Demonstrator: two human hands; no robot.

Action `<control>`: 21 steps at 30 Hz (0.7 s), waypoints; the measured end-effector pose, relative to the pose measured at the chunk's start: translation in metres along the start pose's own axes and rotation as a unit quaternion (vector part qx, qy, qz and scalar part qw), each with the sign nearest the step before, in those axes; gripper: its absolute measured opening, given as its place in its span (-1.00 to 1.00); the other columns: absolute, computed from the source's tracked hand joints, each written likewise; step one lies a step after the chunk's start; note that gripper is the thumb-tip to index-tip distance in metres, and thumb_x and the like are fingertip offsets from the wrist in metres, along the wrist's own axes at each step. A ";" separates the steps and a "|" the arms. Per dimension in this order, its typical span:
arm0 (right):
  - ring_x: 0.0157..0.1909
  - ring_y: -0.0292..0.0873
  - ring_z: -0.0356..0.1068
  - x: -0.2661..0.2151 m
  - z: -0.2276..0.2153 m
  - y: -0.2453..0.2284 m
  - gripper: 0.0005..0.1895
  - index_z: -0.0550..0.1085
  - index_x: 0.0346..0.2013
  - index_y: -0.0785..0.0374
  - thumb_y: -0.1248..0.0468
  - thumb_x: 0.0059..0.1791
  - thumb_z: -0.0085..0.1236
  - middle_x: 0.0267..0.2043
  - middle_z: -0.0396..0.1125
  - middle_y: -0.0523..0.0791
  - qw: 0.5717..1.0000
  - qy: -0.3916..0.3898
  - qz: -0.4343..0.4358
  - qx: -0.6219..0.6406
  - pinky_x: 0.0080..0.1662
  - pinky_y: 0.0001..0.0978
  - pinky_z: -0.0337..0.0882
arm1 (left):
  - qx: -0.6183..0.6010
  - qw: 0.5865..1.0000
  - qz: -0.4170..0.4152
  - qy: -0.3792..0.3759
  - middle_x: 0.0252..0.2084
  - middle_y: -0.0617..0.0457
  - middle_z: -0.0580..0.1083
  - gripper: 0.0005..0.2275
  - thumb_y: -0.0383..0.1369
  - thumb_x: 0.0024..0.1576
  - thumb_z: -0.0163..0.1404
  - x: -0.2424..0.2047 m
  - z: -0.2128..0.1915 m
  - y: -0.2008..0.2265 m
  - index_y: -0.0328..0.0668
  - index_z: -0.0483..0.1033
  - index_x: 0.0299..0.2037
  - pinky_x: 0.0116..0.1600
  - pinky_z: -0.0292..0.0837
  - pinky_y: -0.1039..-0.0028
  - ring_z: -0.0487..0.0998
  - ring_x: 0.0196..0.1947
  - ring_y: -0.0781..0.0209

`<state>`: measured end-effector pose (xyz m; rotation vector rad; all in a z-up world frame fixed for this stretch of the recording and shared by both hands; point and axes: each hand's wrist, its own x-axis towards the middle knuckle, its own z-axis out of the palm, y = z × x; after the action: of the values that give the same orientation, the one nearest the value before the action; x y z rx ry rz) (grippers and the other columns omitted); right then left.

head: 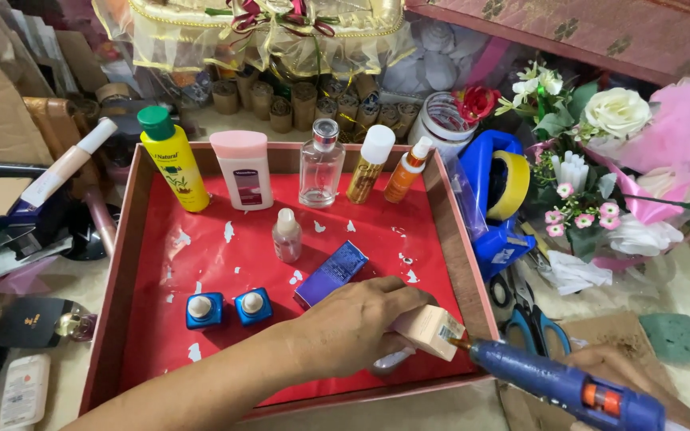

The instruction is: Arranging and gluing various cosmetic bottles and small boxes into a red tray to create a gift or display set.

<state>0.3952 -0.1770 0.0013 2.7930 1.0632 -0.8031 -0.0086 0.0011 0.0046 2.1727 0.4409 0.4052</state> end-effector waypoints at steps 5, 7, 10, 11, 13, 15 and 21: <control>0.35 0.22 0.54 0.050 0.027 0.083 0.05 0.54 0.16 0.27 -0.03 -0.53 0.78 0.31 0.46 0.08 0.857 -0.259 -0.237 0.377 0.26 0.40 0.38 | 0.006 1.000 -0.003 0.003 -0.03 -0.08 0.49 -0.59 -0.39 0.09 0.17 0.001 0.000 0.000 -0.09 0.41 0.16 -0.15 0.47 0.15 0.54 -0.08 -0.06; 0.34 0.12 0.59 0.022 0.017 0.055 -0.06 0.60 0.12 0.23 0.17 -0.54 0.75 0.31 0.52 0.01 0.902 -0.211 -0.183 0.328 0.29 0.24 0.43 | 0.005 1.000 0.003 0.008 -0.05 -0.07 0.50 -0.59 -0.40 0.08 0.18 0.001 0.001 -0.001 -0.09 0.42 0.15 -0.17 0.47 0.16 0.55 -0.10 -0.06; 0.21 -0.10 0.70 0.013 0.014 0.041 -0.12 0.64 0.04 0.06 0.38 -0.55 0.82 0.26 0.57 -0.18 0.967 -0.097 -0.132 0.194 0.23 -0.11 0.59 | 0.004 1.000 0.009 0.012 -0.05 -0.08 0.51 -0.58 -0.41 0.06 0.20 0.000 0.001 -0.001 -0.09 0.43 0.15 -0.16 0.49 0.17 0.57 -0.11 -0.06; 0.09 -0.21 0.77 0.014 0.015 0.042 -0.10 0.62 0.00 -0.07 0.40 -0.55 0.90 0.22 0.56 -0.30 0.984 -0.030 -0.134 0.111 0.14 -0.31 0.72 | 0.002 1.000 0.009 0.009 -0.03 -0.10 0.50 -0.57 -0.42 0.06 0.20 0.000 0.000 -0.001 -0.10 0.42 0.16 -0.14 0.50 0.17 0.57 -0.10 -0.07; -0.29 0.19 0.52 -0.028 0.000 -0.012 -0.31 0.57 -0.02 0.27 0.68 -0.37 0.61 -0.14 0.45 0.15 0.964 -0.046 -0.051 0.255 -0.15 0.01 0.52 | 0.003 1.000 0.006 0.006 -0.03 -0.08 0.50 -0.58 -0.41 0.07 0.19 0.000 0.001 -0.001 -0.08 0.42 0.16 -0.15 0.49 0.17 0.57 -0.11 -0.07; -0.67 0.60 0.32 -0.058 -0.007 -0.045 -0.47 0.54 -0.05 0.61 0.98 -0.20 0.35 -0.51 0.38 0.61 0.917 -0.063 0.032 0.392 -0.45 0.35 0.36 | 0.003 1.000 0.004 0.004 -0.03 -0.07 0.50 -0.58 -0.41 0.07 0.18 0.000 0.001 -0.001 -0.06 0.42 0.16 -0.17 0.48 0.16 0.56 -0.11 -0.06; 0.12 -0.06 0.78 0.067 0.022 0.100 -0.01 0.71 0.00 0.07 0.36 -0.70 0.96 0.11 0.73 -0.14 0.970 -0.090 -0.144 0.176 0.26 -0.03 0.56 | 0.002 1.000 0.002 0.011 -0.04 -0.06 0.50 -0.59 -0.37 0.09 0.17 0.000 0.001 -0.002 -0.06 0.42 0.16 -0.14 0.48 0.16 0.56 -0.10 -0.05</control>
<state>0.4905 -0.2170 -0.0638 2.7916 1.4393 -1.3725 -0.0084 0.0019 0.0021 2.1749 0.4511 0.4308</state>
